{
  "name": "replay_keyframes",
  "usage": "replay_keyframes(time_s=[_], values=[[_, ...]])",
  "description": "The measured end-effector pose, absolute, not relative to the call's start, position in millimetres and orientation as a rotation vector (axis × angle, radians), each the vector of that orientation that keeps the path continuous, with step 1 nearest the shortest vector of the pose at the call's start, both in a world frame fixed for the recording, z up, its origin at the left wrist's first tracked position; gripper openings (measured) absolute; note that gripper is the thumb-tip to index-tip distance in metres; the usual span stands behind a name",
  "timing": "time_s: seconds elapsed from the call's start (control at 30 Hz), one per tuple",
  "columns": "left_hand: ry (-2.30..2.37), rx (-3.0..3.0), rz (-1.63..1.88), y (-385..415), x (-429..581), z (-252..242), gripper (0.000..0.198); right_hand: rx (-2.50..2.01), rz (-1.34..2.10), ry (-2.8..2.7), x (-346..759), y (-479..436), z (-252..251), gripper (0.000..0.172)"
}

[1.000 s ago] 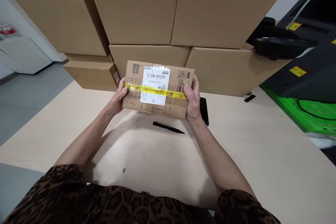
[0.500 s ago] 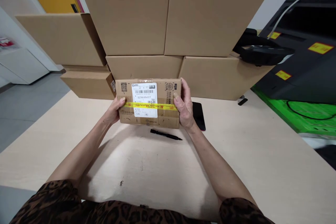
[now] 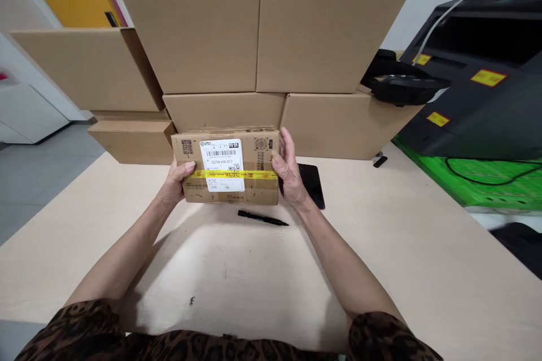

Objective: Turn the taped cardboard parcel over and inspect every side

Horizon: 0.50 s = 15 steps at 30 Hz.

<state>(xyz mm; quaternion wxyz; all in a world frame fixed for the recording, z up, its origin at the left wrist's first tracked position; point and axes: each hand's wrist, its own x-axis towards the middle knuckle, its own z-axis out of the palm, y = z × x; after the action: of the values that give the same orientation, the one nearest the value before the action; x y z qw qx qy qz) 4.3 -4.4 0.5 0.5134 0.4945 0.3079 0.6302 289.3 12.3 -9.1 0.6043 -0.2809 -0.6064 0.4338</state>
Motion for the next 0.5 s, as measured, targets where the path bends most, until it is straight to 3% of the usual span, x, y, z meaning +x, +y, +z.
replay_keyframes(time_s=[0.2,0.5], values=[[0.761,1.164,1.529,-3,2,-2,0.094,-0.694,1.006,-1.583,291,12,-9,0.094],[0.782,1.243,1.364,-6,1,5,0.071,-0.638,1.043,-1.457,293,9,2,0.092]])
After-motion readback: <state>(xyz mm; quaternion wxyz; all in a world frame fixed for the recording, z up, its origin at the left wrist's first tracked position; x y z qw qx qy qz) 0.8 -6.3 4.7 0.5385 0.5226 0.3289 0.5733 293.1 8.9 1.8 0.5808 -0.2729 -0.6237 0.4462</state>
